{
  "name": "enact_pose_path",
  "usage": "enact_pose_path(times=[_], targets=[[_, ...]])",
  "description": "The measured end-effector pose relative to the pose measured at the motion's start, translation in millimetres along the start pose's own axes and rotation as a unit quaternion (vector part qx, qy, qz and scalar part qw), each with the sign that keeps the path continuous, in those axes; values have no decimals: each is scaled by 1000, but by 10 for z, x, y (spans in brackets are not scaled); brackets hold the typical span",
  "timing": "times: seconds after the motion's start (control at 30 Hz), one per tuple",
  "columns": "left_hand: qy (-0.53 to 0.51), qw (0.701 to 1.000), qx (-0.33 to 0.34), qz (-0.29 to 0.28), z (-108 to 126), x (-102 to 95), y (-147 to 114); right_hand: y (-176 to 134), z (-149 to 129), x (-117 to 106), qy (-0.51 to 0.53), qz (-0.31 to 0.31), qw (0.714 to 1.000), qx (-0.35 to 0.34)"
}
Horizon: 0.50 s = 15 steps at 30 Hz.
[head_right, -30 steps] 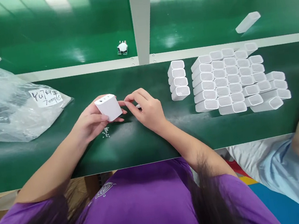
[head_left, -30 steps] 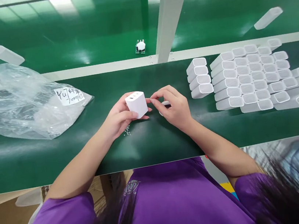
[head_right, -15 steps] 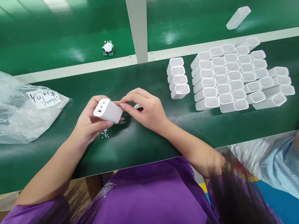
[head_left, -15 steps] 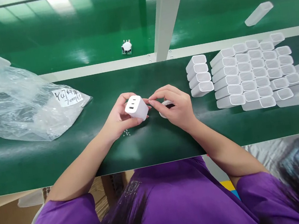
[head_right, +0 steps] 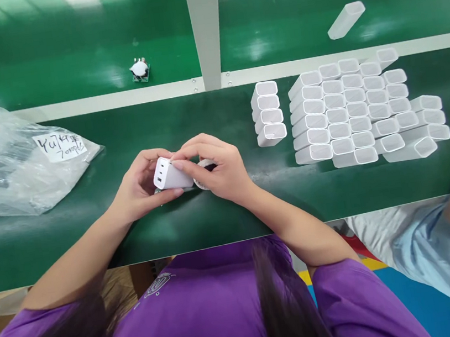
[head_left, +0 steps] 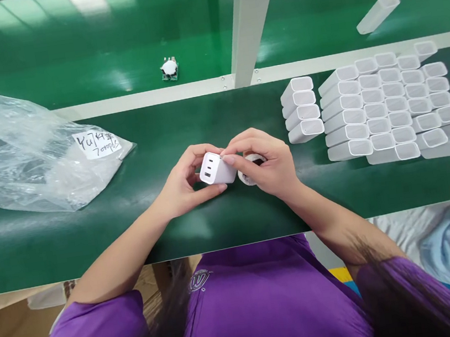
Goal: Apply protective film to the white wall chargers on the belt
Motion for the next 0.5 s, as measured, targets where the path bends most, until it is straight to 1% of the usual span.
enact_pose_path(times=[0.2, 0.27, 0.4, 0.5], targets=[[69, 997, 6, 20, 17, -18, -46, -17, -30, -20, -82, 16, 996, -5], [83, 996, 5, 23, 15, -22, -49, -24, -53, -18, -106, 24, 994, -20], [85, 996, 7, 24, -2, -24, -52, -48, -111, -23, -120, 50, 989, -68], [81, 996, 0, 20, -35, -28, -54, -66, -94, -11, -135, 47, 988, -63]])
Point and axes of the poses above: each hand's wrist, its own y-axis towards the middle knuckle, its own x-axis out of the palm, z = x × y, the point moved 7 cm from there along y, towards the middle knuckle, and after that the axes turned 3 degrees about -z, right-handed, at the moved point
